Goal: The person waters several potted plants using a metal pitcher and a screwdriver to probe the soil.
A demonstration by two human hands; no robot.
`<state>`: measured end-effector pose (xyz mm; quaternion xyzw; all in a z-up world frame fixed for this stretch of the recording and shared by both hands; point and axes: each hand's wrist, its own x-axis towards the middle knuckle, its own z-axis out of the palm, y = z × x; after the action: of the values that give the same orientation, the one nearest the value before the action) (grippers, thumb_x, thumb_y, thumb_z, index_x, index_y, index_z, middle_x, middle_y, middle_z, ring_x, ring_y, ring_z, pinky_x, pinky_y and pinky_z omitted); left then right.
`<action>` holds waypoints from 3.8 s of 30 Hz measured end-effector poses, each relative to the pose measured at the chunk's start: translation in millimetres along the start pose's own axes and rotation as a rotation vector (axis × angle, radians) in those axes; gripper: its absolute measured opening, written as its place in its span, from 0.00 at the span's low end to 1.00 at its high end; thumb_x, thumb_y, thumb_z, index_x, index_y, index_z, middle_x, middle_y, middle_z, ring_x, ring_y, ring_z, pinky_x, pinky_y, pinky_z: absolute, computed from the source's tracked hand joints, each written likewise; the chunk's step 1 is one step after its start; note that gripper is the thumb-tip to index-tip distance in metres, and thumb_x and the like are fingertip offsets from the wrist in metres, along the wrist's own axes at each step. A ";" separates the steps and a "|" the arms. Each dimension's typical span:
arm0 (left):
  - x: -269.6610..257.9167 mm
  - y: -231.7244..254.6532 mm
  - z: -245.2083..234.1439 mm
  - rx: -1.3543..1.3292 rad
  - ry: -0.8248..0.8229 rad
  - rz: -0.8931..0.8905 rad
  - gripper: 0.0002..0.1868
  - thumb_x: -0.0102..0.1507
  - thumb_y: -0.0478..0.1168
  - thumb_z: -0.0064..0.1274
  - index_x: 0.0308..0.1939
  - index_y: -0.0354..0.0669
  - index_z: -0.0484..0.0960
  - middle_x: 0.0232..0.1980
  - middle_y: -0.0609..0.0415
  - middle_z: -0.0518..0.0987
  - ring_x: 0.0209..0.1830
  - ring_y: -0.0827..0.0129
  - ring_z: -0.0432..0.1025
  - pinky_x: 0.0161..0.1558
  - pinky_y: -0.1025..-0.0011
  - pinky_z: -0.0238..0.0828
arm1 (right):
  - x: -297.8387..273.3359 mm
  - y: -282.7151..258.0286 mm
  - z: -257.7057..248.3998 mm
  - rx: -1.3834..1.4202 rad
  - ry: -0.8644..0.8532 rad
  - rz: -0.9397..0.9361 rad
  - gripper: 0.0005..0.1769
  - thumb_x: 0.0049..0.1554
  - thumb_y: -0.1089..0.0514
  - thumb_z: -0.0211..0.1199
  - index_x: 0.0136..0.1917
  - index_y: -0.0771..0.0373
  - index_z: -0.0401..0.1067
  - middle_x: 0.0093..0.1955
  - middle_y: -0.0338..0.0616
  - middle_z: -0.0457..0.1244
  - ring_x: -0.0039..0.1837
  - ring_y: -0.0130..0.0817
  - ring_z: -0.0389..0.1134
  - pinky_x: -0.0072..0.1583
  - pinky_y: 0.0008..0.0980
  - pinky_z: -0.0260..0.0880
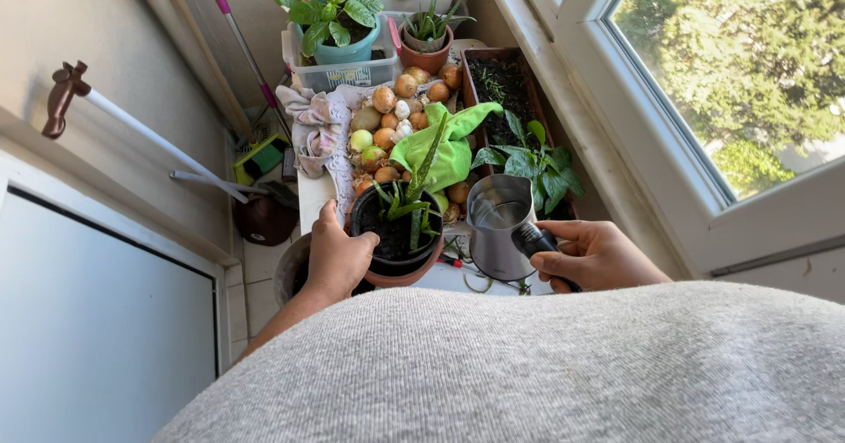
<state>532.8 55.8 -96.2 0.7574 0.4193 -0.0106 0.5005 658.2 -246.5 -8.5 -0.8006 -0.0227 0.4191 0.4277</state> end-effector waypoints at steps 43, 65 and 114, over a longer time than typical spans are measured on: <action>-0.2 37.7 14.1 0.002 0.250 0.170 0.23 0.57 0.42 0.61 0.56 0.44 0.84 0.57 0.47 0.82 0.56 0.62 0.77 0.58 0.65 0.73 | 11.8 -100.3 -4.1 -0.399 -0.025 -0.289 0.28 0.58 0.55 0.66 0.71 0.58 0.69 0.24 0.40 0.61 0.25 0.25 0.56 0.29 0.30 0.59; 20.2 85.5 19.7 0.081 -0.035 0.023 0.14 0.64 0.39 0.52 0.52 0.54 0.87 0.60 0.60 0.78 0.59 0.74 0.72 0.75 0.64 0.47 | 5.8 -121.5 16.9 -0.675 0.228 -0.405 0.33 0.56 0.53 0.69 0.73 0.57 0.66 0.33 0.50 0.72 0.30 0.31 0.69 0.37 0.37 0.70; 7.4 46.1 20.9 0.140 -0.083 -0.072 0.47 0.60 0.35 0.45 0.82 0.59 0.44 0.75 0.63 0.68 0.73 0.67 0.63 0.76 0.41 0.11 | 8.2 -100.7 35.6 -0.675 0.271 -0.593 0.32 0.53 0.58 0.66 0.70 0.63 0.68 0.52 0.55 0.72 0.49 0.38 0.77 0.55 0.37 0.75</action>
<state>575.7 37.5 -75.4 0.7739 0.4233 -0.0891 0.4626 671.3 -155.8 46.9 -0.9015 -0.3293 0.1395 0.2437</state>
